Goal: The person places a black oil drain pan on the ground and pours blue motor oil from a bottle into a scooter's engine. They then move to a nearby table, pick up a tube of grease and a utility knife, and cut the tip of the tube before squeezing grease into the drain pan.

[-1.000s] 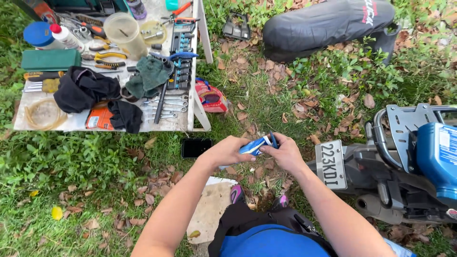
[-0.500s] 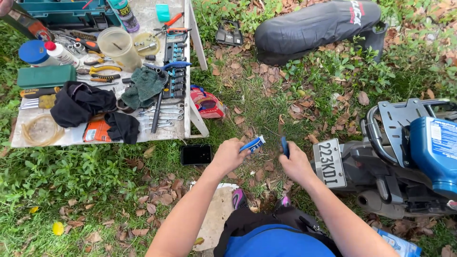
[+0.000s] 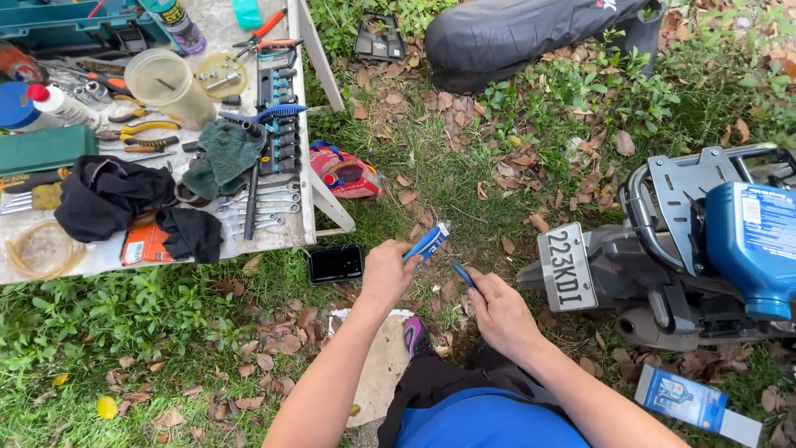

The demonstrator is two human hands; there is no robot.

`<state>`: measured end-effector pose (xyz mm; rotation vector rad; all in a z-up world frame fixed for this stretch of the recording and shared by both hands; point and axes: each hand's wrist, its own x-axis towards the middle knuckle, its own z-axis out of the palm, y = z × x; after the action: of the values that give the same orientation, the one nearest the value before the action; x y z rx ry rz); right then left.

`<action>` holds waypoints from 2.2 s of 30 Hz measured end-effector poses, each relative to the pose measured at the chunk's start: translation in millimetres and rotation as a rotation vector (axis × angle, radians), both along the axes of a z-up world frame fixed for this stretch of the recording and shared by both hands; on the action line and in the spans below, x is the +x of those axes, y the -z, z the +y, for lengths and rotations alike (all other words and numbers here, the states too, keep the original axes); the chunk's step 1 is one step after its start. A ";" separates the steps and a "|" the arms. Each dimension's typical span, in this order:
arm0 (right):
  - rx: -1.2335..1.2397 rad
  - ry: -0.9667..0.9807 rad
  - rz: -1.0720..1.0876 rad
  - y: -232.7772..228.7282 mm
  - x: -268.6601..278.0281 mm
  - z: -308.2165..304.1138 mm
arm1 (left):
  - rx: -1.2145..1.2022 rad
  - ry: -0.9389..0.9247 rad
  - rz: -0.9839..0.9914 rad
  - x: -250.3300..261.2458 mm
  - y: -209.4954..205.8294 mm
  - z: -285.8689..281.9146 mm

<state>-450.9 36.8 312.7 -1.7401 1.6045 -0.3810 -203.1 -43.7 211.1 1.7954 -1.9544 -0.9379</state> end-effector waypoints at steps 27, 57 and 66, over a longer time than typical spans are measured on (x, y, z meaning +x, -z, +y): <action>-0.197 -0.226 0.269 64.7 13.9 14.2 | -0.277 0.048 -0.242 -9.8 55.7 25.6; -0.245 -0.209 0.333 72.9 18.5 34.1 | -0.413 0.032 -0.185 -9.7 31.1 48.7; -0.256 -0.204 0.380 83.2 18.9 29.1 | -0.422 0.037 -0.167 -13.4 32.6 47.4</action>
<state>-432.0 66.0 229.5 -2.2564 1.6685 -0.1672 -216.6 3.7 178.6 1.6361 -2.0974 -0.3525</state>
